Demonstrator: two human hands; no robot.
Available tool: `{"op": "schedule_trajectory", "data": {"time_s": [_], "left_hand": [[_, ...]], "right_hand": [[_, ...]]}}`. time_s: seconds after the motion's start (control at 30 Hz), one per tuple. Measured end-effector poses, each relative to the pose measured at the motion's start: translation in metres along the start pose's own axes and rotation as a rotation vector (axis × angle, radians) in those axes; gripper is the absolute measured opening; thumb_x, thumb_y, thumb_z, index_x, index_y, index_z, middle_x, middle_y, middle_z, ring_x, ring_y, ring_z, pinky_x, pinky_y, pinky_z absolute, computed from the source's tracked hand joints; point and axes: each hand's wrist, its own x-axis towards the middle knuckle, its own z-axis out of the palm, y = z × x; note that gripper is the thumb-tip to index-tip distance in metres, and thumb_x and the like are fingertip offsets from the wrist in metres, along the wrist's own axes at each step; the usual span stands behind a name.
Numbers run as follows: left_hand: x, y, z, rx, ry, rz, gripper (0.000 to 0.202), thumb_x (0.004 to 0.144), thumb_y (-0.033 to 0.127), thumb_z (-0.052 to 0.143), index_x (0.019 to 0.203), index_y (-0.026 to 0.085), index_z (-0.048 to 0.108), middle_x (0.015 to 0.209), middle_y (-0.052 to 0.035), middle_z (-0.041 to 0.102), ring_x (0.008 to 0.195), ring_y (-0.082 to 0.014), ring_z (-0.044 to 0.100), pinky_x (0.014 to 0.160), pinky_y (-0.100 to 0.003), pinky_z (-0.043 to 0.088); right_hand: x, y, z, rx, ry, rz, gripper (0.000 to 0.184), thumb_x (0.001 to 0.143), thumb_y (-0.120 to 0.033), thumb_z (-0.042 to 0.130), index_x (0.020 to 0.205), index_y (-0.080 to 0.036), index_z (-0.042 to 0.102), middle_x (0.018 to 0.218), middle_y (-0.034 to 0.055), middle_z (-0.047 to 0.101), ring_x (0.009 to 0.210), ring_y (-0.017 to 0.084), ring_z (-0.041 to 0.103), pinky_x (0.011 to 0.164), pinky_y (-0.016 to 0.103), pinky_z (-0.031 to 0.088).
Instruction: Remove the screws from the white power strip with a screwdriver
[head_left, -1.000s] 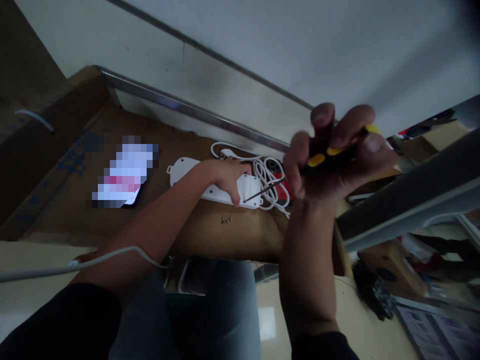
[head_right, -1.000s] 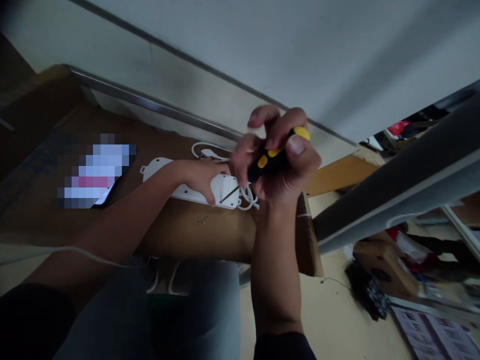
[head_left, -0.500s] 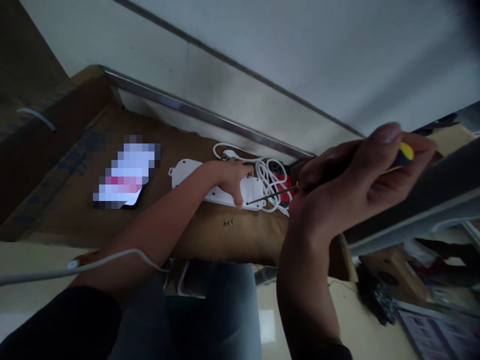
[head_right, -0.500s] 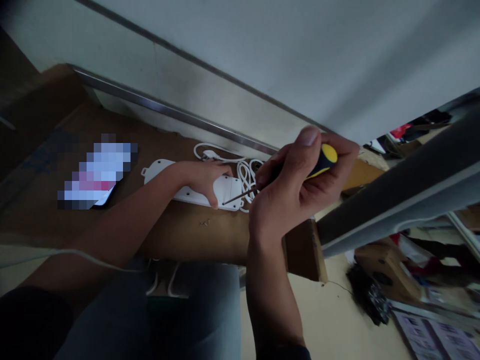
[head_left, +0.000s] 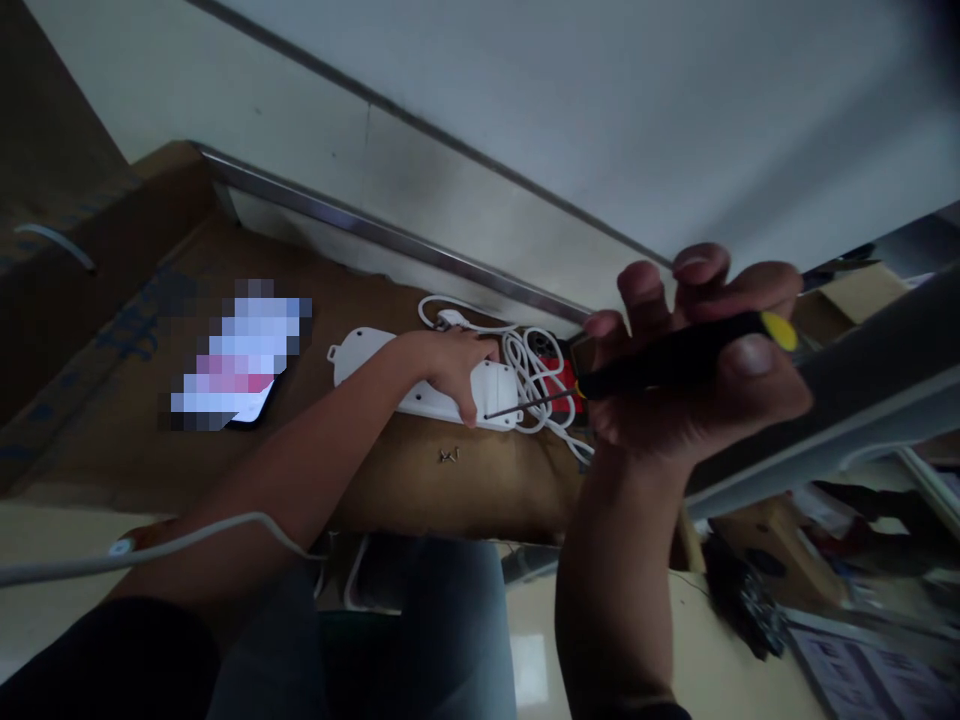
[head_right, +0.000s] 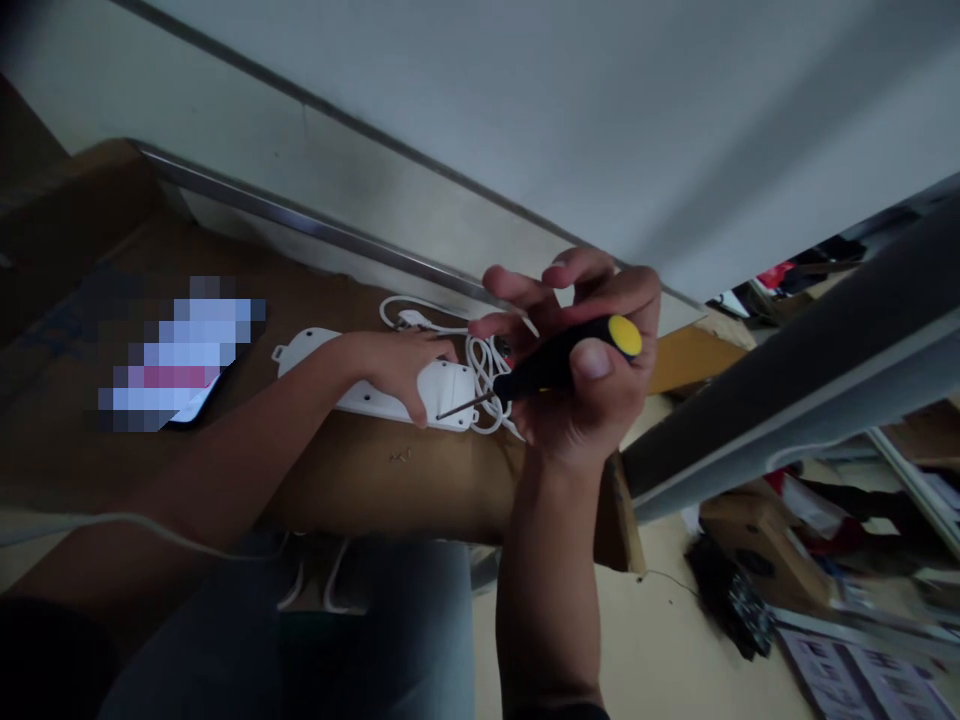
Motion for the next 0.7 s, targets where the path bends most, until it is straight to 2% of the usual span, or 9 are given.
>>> {"op": "schedule_trajectory", "data": {"time_s": [0.03, 0.07, 0.13, 0.23, 0.3, 0.37, 0.53, 0.63, 0.7], "left_hand": [[0.0, 0.0, 0.0, -0.004, 0.0, -0.001, 0.117, 0.051, 0.063, 0.087, 0.157, 0.028, 0.049, 0.165, -0.0136, 0.055, 0.146, -0.0413, 0.051, 0.12, -0.051, 0.045], [0.0, 0.0, 0.0, -0.008, 0.004, -0.001, 0.117, 0.051, 0.063, 0.087, 0.156, 0.029, 0.049, 0.164, -0.0127, 0.056, 0.146, -0.0412, 0.051, 0.12, -0.051, 0.045], [0.0, -0.001, 0.001, -0.021, 0.01, 0.001, 0.115, 0.051, 0.062, 0.088, 0.155, 0.032, 0.05, 0.162, -0.0108, 0.058, 0.146, -0.0411, 0.05, 0.121, -0.052, 0.045], [-0.001, -0.002, 0.001, -0.038, 0.014, 0.01, 0.113, 0.052, 0.061, 0.088, 0.154, 0.031, 0.05, 0.161, -0.0108, 0.058, 0.146, -0.0406, 0.05, 0.121, -0.051, 0.044], [-0.001, -0.001, 0.001, -0.039, 0.02, 0.021, 0.111, 0.053, 0.06, 0.088, 0.153, 0.03, 0.05, 0.162, -0.0109, 0.057, 0.147, -0.0399, 0.049, 0.122, -0.049, 0.043], [-0.002, -0.001, 0.001, -0.033, 0.021, 0.02, 0.112, 0.053, 0.06, 0.087, 0.153, 0.028, 0.05, 0.163, -0.0121, 0.055, 0.148, -0.0402, 0.048, 0.122, -0.049, 0.042], [0.0, -0.001, 0.001, -0.018, 0.008, 0.012, 0.114, 0.053, 0.062, 0.086, 0.155, 0.028, 0.049, 0.167, -0.0129, 0.053, 0.15, -0.0417, 0.047, 0.123, -0.051, 0.042], [0.003, -0.004, 0.003, -0.008, 0.022, 0.021, 0.115, 0.052, 0.063, 0.087, 0.156, 0.028, 0.05, 0.167, -0.0123, 0.053, 0.149, -0.0411, 0.048, 0.123, -0.05, 0.042], [0.004, -0.006, 0.004, -0.003, 0.031, 0.032, 0.118, 0.052, 0.064, 0.087, 0.157, 0.027, 0.05, 0.167, -0.0131, 0.053, 0.15, -0.0409, 0.048, 0.124, -0.049, 0.042]], "right_hand": [[0.006, 0.007, -0.005, 0.04, 0.011, -0.172, 0.042, 0.07, -0.043, 0.085, 0.074, -0.02, 0.049, 0.087, -0.0029, 0.056, 0.078, 0.011, 0.074, 0.054, 0.021, 0.059], [0.012, 0.014, -0.009, 0.029, -0.007, -0.259, 0.048, 0.069, -0.049, 0.082, 0.073, -0.02, 0.044, 0.082, -0.0032, 0.053, 0.07, 0.011, 0.07, 0.047, 0.02, 0.053], [0.019, 0.025, -0.013, -0.029, -0.016, -0.311, 0.054, 0.071, -0.058, 0.077, 0.073, -0.021, 0.038, 0.077, -0.0032, 0.049, 0.057, 0.009, 0.061, 0.038, 0.018, 0.041], [0.016, 0.028, -0.005, -0.048, -0.054, -0.295, 0.047, 0.075, -0.051, 0.075, 0.078, -0.023, 0.037, 0.079, -0.0056, 0.053, 0.037, 0.001, 0.027, 0.027, 0.017, 0.013], [0.007, 0.021, 0.007, -0.022, -0.057, -0.31, 0.04, 0.08, -0.038, 0.074, 0.08, -0.022, 0.037, 0.082, -0.0074, 0.057, 0.031, -0.003, 0.014, 0.024, 0.018, 0.005], [-0.002, 0.015, 0.02, -0.033, 0.003, -0.328, 0.043, 0.083, -0.027, 0.075, 0.078, -0.02, 0.033, 0.085, -0.0082, 0.06, 0.029, -0.003, 0.021, 0.023, 0.017, 0.011], [-0.015, 0.007, 0.046, -0.207, 0.434, -0.412, 0.041, 0.093, -0.022, 0.07, 0.081, -0.021, 0.031, 0.083, -0.0084, 0.052, 0.04, -0.004, 0.036, 0.032, 0.011, 0.024], [-0.017, -0.009, 0.052, -0.313, 0.559, -0.384, 0.03, 0.097, -0.015, 0.06, 0.081, -0.021, 0.035, 0.081, -0.007, 0.05, 0.046, -0.001, 0.039, 0.036, 0.013, 0.029], [-0.017, -0.022, 0.052, -0.244, 0.663, -0.304, 0.023, 0.1, -0.014, 0.051, 0.082, -0.021, 0.039, 0.074, -0.0064, 0.042, 0.046, 0.0, 0.037, 0.036, 0.014, 0.029]]}}
